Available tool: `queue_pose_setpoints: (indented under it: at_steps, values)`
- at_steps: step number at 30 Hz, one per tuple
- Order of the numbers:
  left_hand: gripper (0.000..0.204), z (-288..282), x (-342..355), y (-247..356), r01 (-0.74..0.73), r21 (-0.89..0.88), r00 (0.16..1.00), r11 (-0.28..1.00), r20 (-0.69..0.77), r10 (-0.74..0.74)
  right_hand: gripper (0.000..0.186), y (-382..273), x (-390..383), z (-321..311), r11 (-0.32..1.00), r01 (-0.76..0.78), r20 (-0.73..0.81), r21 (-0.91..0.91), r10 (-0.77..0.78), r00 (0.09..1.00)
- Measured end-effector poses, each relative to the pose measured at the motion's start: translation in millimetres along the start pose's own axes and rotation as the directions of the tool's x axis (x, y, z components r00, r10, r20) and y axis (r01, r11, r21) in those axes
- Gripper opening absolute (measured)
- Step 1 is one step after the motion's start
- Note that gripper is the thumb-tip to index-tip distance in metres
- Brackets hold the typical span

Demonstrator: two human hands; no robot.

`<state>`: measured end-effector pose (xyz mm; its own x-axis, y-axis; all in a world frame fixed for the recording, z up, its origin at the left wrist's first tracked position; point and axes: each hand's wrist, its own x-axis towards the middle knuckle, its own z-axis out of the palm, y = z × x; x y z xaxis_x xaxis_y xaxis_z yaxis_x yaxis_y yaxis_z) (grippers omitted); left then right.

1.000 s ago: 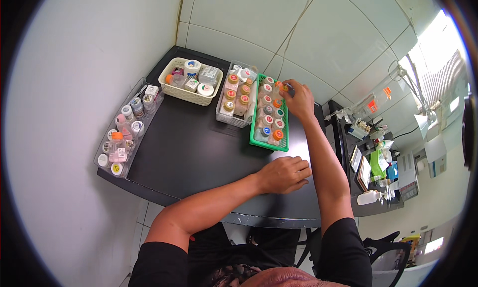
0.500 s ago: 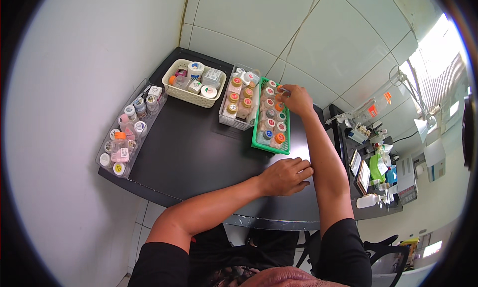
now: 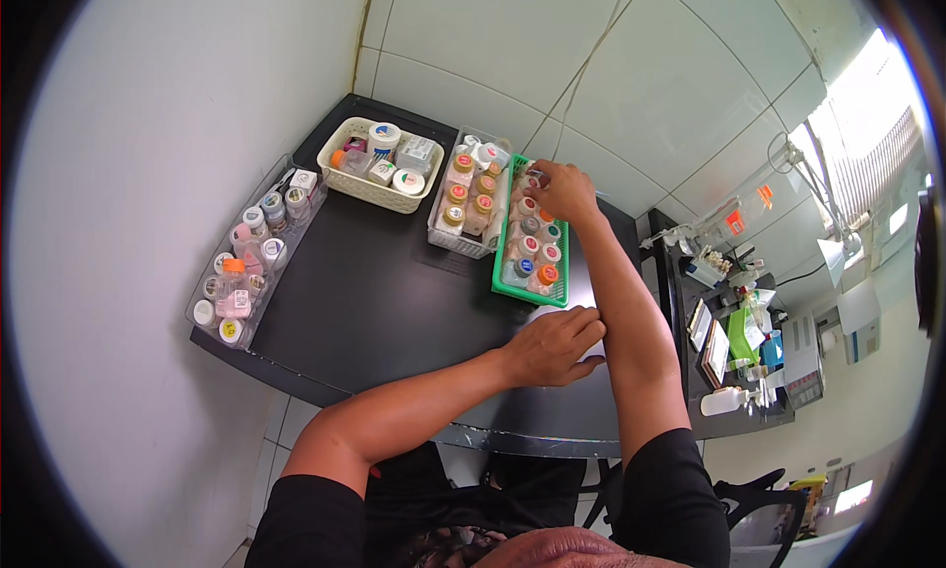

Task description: The person applies colored stains to dental crowns using a fine-tipped brush, alternating between different small jars of pigment and placing the crowns back on their respective supports.

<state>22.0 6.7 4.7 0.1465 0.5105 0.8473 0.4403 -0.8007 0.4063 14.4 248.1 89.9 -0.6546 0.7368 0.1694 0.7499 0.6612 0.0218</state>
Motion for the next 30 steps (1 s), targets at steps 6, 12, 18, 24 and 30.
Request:
queue_pose_setpoints:
  at_steps: [6,12,18,24,30]
  values:
    - [0.041,-4.1,1.5,0.9,-0.054,0.043,0.998,0.998,0.035,0.053,0.036,5.2,-43.5,-39.2,0.964,0.069,-0.356,0.257,0.028,0.934]
    - [0.045,-10.6,6.9,-12.4,-0.03,0.189,0.983,0.982,-0.173,0.064,0.028,25.3,-144.8,-57.3,0.83,0.265,-0.48,0.492,0.004,0.877]
    - [0.073,-33.2,17.4,-18.5,0.194,0.375,0.962,0.906,-0.256,-0.099,0.03,31.5,-214.2,-31.6,0.783,0.181,-0.435,0.595,0.125,0.892]
    - [0.059,-28.5,9.5,-16.8,0.156,0.433,0.987,0.888,-0.113,-0.118,0.034,23.5,-246.0,-15.8,0.818,0.338,-0.571,0.465,-0.015,0.821]
    - [0.058,-23.9,10.4,-8.3,0.127,0.395,0.992,0.91,-0.071,-0.108,0.035,26.5,-254.2,1.9,0.822,0.384,-0.66,0.421,-0.013,0.751]
